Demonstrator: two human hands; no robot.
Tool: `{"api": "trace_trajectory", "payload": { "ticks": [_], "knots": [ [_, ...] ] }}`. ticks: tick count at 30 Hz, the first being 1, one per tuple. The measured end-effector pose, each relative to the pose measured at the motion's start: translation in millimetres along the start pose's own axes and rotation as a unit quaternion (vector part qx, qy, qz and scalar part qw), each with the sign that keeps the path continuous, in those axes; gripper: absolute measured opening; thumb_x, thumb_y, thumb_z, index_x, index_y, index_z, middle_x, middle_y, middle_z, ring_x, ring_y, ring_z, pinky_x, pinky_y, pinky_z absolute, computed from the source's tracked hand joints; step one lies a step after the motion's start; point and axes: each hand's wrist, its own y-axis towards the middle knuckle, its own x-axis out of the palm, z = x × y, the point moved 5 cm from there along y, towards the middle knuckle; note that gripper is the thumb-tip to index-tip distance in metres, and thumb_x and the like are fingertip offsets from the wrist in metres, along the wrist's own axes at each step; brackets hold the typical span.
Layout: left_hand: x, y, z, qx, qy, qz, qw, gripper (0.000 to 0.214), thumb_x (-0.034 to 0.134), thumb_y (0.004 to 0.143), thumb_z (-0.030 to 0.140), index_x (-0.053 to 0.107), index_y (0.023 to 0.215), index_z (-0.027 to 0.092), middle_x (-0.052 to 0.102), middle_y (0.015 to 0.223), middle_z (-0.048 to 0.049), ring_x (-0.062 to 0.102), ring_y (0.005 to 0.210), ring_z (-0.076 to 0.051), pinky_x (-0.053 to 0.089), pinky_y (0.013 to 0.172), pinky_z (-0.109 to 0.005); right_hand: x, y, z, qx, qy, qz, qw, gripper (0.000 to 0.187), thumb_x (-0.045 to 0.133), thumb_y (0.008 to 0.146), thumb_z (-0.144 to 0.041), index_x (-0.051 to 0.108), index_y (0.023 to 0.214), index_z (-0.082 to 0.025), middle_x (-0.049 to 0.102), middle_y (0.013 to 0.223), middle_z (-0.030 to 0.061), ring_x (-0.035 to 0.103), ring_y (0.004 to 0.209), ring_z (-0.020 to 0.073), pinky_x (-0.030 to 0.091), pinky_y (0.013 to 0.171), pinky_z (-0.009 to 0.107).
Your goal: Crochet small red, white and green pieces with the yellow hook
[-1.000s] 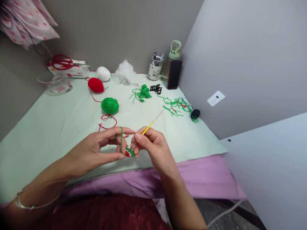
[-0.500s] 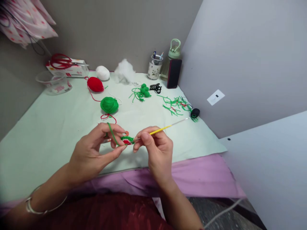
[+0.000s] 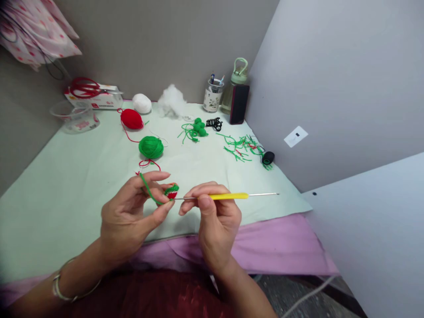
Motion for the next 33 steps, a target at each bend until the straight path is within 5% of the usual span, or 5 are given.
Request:
{"api": "trace_trajectory", "payload": {
  "ticks": [5,14,20,27,33],
  "knots": [
    [1.6,3,-1,-0.078,-0.069,-0.007,0.995,0.036,0.08,0.085,0.008,0.073,0.115,0.027,0.07,0.084,0.0071,0.074,0.087,-0.009,0.06,0.098,-0.02,1,0,7,0.062,0.032,0.013,0.997,0.018,0.07,0.098,-0.037,0.073,0.087,-0.023,0.065,0.072,-0.0023,0.061,0.057,0.0103,0.054,0.054,0.023],
    [-2.3,3,2,-0.053,-0.033,-0.004,0.998,0.033,0.078,0.088,0.012,0.074,0.116,0.028,0.071,0.094,0.0029,0.072,0.092,-0.012,0.058,0.094,-0.024,2,1,12,0.103,0.062,0.025,0.992,0.018,0.076,0.094,-0.038,0.077,0.084,-0.022,0.07,0.074,-0.0006,0.057,0.056,0.0084,0.05,0.052,0.02],
    [-0.9,2,-6,-0.06,-0.001,-0.044,0.997,0.039,0.077,0.09,0.016,0.069,0.125,0.03,0.074,0.096,0.0036,0.07,0.095,-0.013,0.054,0.097,-0.027,0,-2,8,0.052,0.023,0.024,0.998,0.017,0.073,0.097,-0.038,0.076,0.089,-0.023,0.069,0.074,-0.0022,0.062,0.056,0.0095,0.055,0.056,0.024],
    [3.2,3,-8,-0.168,-0.043,-0.056,0.983,0.033,0.077,0.086,0.019,0.068,0.116,0.025,0.069,0.088,0.0027,0.072,0.094,-0.016,0.054,0.1,-0.032,-4,-9,0,-0.087,-0.086,0.018,0.992,0.009,0.067,0.101,-0.025,0.075,0.1,-0.025,0.074,0.09,0.0014,0.072,0.067,0.0144,0.063,0.068,0.034],
    [3.6,1,-15,-0.227,-0.084,-0.068,0.968,0.03,0.078,0.087,0.023,0.067,0.115,0.024,0.068,0.092,0.0005,0.071,0.097,-0.017,0.054,0.099,-0.034,-6,-3,1,-0.049,-0.112,-0.037,0.992,0.013,0.063,0.102,-0.021,0.076,0.102,-0.024,0.075,0.092,0.0019,0.073,0.069,0.0136,0.064,0.068,0.031]
  ]
}}
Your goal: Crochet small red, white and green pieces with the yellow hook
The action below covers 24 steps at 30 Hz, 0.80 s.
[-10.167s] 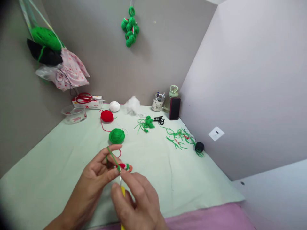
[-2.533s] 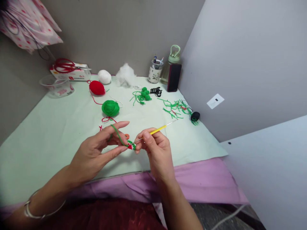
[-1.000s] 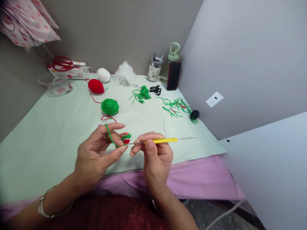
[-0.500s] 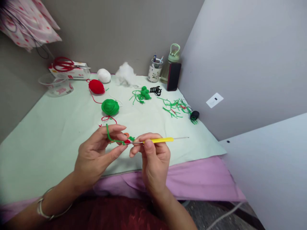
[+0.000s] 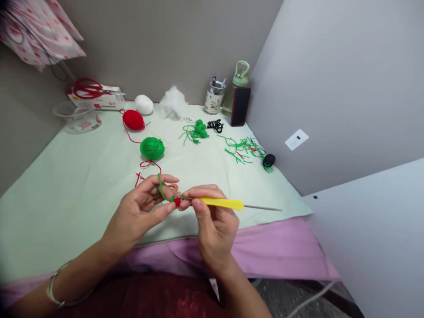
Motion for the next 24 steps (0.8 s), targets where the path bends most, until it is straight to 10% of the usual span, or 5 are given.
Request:
{"api": "trace_trajectory", "payload": {
  "ticks": [5,24],
  "knots": [
    [-2.3,0,-8,-0.016,-0.052,-0.006,0.999,0.033,0.076,0.091,0.023,0.068,0.123,0.026,0.063,0.095,0.0006,0.068,0.096,-0.015,0.053,0.095,-0.029,-2,3,9,0.056,0.0,-0.036,0.998,0.017,0.061,0.103,-0.021,0.077,0.101,-0.023,0.075,0.093,0.0029,0.071,0.073,0.0135,0.061,0.07,0.029],
    [0.6,1,-9,-0.049,-0.174,-0.023,0.983,0.043,0.088,0.083,0.034,0.074,0.123,0.023,0.067,0.086,0.0,0.065,0.087,-0.016,0.051,0.09,-0.031,8,1,-13,-0.142,-0.156,-0.033,0.977,0.035,0.058,0.098,-0.006,0.079,0.112,-0.03,0.08,0.098,0.0039,0.075,0.092,0.0194,0.061,0.076,0.031]
  ]
}}
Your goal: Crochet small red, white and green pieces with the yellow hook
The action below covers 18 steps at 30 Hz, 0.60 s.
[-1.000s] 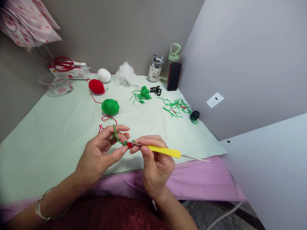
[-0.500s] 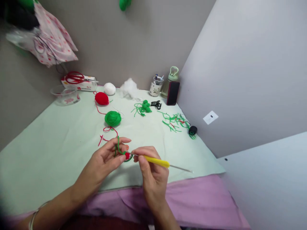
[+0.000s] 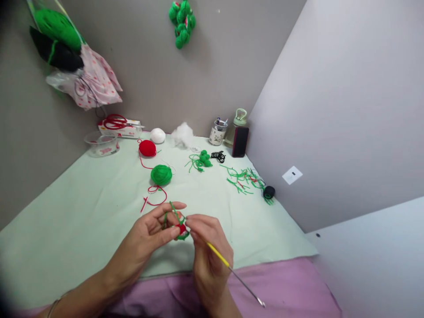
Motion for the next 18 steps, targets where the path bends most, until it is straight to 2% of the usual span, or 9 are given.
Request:
{"api": "trace_trajectory", "payload": {
  "ticks": [3,6,12,18],
  "knots": [
    [0.2,-1,0,-0.009,0.005,-0.001,1.0,0.043,0.088,0.084,0.036,0.074,0.123,0.025,0.066,0.086,0.001,0.065,0.086,-0.015,0.051,0.085,-0.029,-1,2,4,0.023,-0.002,0.007,1.0,0.031,0.059,0.099,-0.007,0.079,0.109,-0.029,0.077,0.092,0.0028,0.073,0.088,0.0186,0.06,0.076,0.032],
    [-0.4,0,1,-0.006,0.008,0.003,1.0,0.042,0.087,0.085,0.035,0.074,0.124,0.027,0.067,0.087,0.0013,0.065,0.087,-0.015,0.051,0.088,-0.029,0,2,7,0.045,0.022,0.004,0.999,0.029,0.058,0.1,-0.009,0.079,0.108,-0.028,0.076,0.088,0.0028,0.071,0.086,0.019,0.06,0.076,0.033],
    [-2.9,0,1,-0.002,0.027,0.011,1.0,0.039,0.086,0.084,0.033,0.077,0.121,0.026,0.067,0.091,-0.0006,0.063,0.09,-0.017,0.051,0.092,-0.031,0,-2,15,0.103,0.068,0.016,0.992,0.023,0.06,0.101,-0.014,0.079,0.104,-0.027,0.076,0.093,0.003,0.072,0.081,0.0169,0.061,0.071,0.031],
    [-4.2,0,-2,-0.005,0.03,0.017,0.999,0.037,0.086,0.085,0.032,0.077,0.12,0.026,0.069,0.099,-0.0031,0.063,0.097,-0.018,0.054,0.093,-0.031,0,-7,20,0.137,0.101,0.021,0.985,0.02,0.062,0.101,-0.017,0.08,0.103,-0.027,0.077,0.094,0.0035,0.072,0.085,0.0178,0.062,0.072,0.031]
  ]
}}
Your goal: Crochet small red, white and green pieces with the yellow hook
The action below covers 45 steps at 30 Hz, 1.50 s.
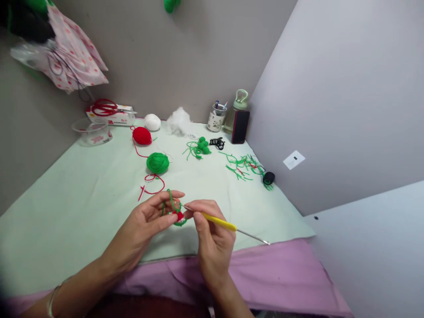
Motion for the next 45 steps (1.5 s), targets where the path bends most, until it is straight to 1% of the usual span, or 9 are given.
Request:
{"api": "trace_trajectory", "payload": {
  "ticks": [7,15,21,26,28,31,33,40,45],
  "knots": [
    [3.3,2,2,0.003,-0.04,-0.012,0.999,0.053,0.087,0.085,0.026,0.068,0.134,0.028,0.071,0.094,0.0012,0.067,0.091,-0.014,0.053,0.094,-0.03,2,0,-4,-0.006,0.011,-0.005,1.0,0.022,0.061,0.102,-0.016,0.079,0.105,-0.028,0.076,0.093,0.0018,0.07,0.08,0.0151,0.06,0.071,0.029],
    [1.7,2,5,-0.011,-0.068,-0.006,0.998,0.09,0.088,0.084,0.023,0.041,0.161,0.025,0.072,0.089,0.0033,0.073,0.088,-0.015,0.055,0.093,-0.033,3,-2,-8,-0.03,0.028,-0.016,0.999,0.023,0.062,0.102,-0.017,0.08,0.107,-0.029,0.076,0.092,0.003,0.069,0.085,0.0175,0.058,0.071,0.031],
    [2.5,3,8,-0.018,-0.069,-0.013,0.997,0.107,0.091,0.081,0.022,0.027,0.168,0.026,0.075,0.088,0.0026,0.072,0.083,-0.014,0.054,0.086,-0.029,2,-3,-10,-0.049,0.031,-0.042,0.997,0.022,0.062,0.102,-0.018,0.08,0.107,-0.029,0.077,0.095,0.0027,0.071,0.091,0.0175,0.059,0.075,0.031],
    [2.9,4,9,-0.021,-0.056,-0.01,0.998,0.112,0.093,0.079,0.021,0.026,0.169,0.024,0.074,0.081,0.0035,0.071,0.082,-0.014,0.054,0.083,-0.026,1,-3,-9,-0.059,0.024,-0.048,0.997,0.025,0.062,0.102,-0.015,0.08,0.11,-0.029,0.077,0.097,0.003,0.071,0.094,0.0177,0.058,0.078,0.031],
    [2.5,4,9,-0.022,-0.049,-0.01,0.999,0.113,0.094,0.077,0.02,0.027,0.168,0.022,0.072,0.078,0.0045,0.066,0.071,-0.011,0.053,0.071,-0.023,1,-2,-9,-0.067,0.014,-0.033,0.997,0.027,0.061,0.102,-0.012,0.08,0.109,-0.03,0.077,0.098,0.002,0.071,0.095,0.0166,0.058,0.079,0.03],
    [1.6,3,9,-0.03,-0.039,-0.006,0.999,0.114,0.095,0.075,0.022,0.028,0.167,0.021,0.071,0.08,0.0048,0.048,0.05,-0.003,0.039,0.047,-0.018,2,-1,-9,-0.074,0.004,-0.014,0.997,0.028,0.061,0.101,-0.01,0.08,0.107,-0.03,0.078,0.096,0.0006,0.07,0.093,0.0155,0.057,0.081,0.029],
    [1.3,3,9,-0.033,-0.04,-0.006,0.999,0.114,0.095,0.075,0.024,0.028,0.167,0.022,0.07,0.082,0.0044,0.041,0.045,-0.001,0.032,0.042,-0.017,2,0,-8,-0.07,0.006,-0.013,0.997,0.027,0.062,0.101,-0.01,0.08,0.106,-0.029,0.078,0.096,0.0004,0.071,0.093,0.0155,0.057,0.081,0.029],
    [0.4,1,8,-0.042,-0.029,-0.016,0.999,0.113,0.094,0.077,0.026,0.027,0.168,0.026,0.067,0.081,0.005,0.038,0.044,-0.001,0.027,0.041,-0.017,2,1,-4,-0.032,0.053,-0.043,0.997,0.025,0.063,0.101,-0.014,0.081,0.107,-0.03,0.079,0.099,0.0005,0.071,0.096,0.0156,0.057,0.082,0.029],
    [-1.1,1,7,-0.02,-0.001,-0.003,1.0,0.107,0.092,0.079,0.024,0.031,0.167,0.029,0.066,0.083,0.0062,0.04,0.048,0.0,0.034,0.047,-0.016,3,-1,6,0.013,0.094,-0.041,0.995,0.022,0.065,0.101,-0.018,0.081,0.106,-0.032,0.078,0.098,0.0011,0.071,0.095,0.0164,0.057,0.081,0.03]
  ]
}}
